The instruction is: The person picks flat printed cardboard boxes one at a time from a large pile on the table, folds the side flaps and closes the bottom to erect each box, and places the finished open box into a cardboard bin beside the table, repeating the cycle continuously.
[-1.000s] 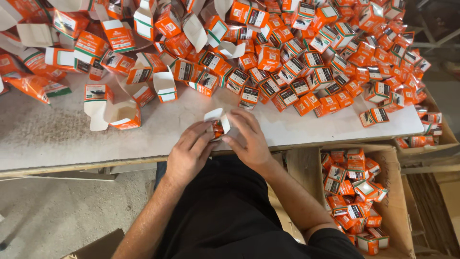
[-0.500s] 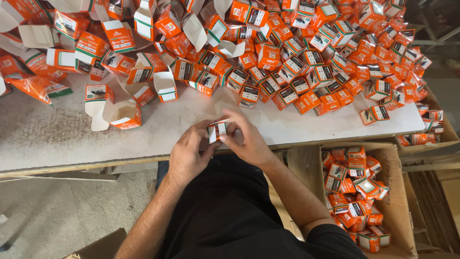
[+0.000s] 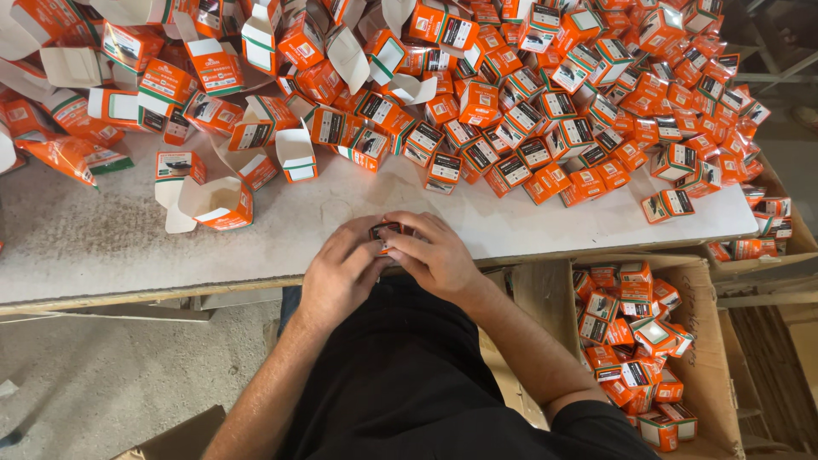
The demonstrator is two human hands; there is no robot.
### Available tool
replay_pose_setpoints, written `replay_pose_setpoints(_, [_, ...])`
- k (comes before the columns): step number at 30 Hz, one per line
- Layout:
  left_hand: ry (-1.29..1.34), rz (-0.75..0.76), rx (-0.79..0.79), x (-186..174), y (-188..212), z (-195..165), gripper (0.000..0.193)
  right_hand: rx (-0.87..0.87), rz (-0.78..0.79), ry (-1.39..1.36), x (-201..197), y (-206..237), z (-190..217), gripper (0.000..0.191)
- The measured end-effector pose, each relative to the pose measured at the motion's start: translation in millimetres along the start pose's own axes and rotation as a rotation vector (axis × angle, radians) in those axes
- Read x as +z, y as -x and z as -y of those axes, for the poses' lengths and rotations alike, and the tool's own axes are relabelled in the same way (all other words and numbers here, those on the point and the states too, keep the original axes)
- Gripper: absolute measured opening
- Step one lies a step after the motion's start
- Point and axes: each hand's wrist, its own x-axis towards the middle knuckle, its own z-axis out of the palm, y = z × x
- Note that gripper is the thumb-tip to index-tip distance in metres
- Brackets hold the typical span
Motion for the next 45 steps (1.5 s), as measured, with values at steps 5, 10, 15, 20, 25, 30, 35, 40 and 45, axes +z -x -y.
replay_pose_setpoints(5, [-0.091, 0.029, 0.069, -2.5, -0.3, -8.5, 0.031, -0.141, -0.032, 0.248, -9.0, 1.1, 6.3, 0.038])
replay_pose_setpoints(10, [0.098, -0.014, -0.053, 3.2, -0.5, -0.1, 0.041, -0.064, -0.036, 0.156, -3.6, 2.9, 11.4, 0.044])
replay_pose_setpoints(15, [0.256, 0.183, -0.194, -11.1, -7.7, 13.3, 0.061, -0.099, 0.058, 0.263, -5.4, -4.7, 8.2, 0.047])
replay_pose_setpoints(20, [0.245, 0.094, -0.05, -26.9, -34.5, 31.3, 0.057, -0.206, 0.027, 0.664, -30.9, -60.7, -30.8, 0.068])
replay_pose_setpoints(25, [0.209, 0.009, -0.186, -18.1, -33.3, 31.4, 0.043, -0.113, 0.083, 0.682, -35.7, -63.4, -37.3, 0.062])
replay_pose_setpoints(30, [0.169, 0.063, -0.153, -8.8, -23.1, 24.9, 0.036, 0.185, 0.088, 0.601, -40.7, -3.3, -13.0, 0.055])
replay_pose_setpoints(35, [0.11, 0.067, -0.145, -11.8, -23.3, 23.8, 0.035, 0.437, 0.104, 0.748, -104.0, 52.5, -10.7, 0.045])
replay_pose_setpoints(40, [-0.054, -0.072, -0.174, -34.2, -17.1, 29.2, 0.035, 1.005, 0.253, 1.035, -185.5, 149.8, 10.0, 0.055])
replay_pose_setpoints(45, [-0.289, -0.33, -0.14, -80.5, -17.0, 45.6, 0.031, 0.689, 0.083, 1.222, -203.0, 158.9, 4.3, 0.06])
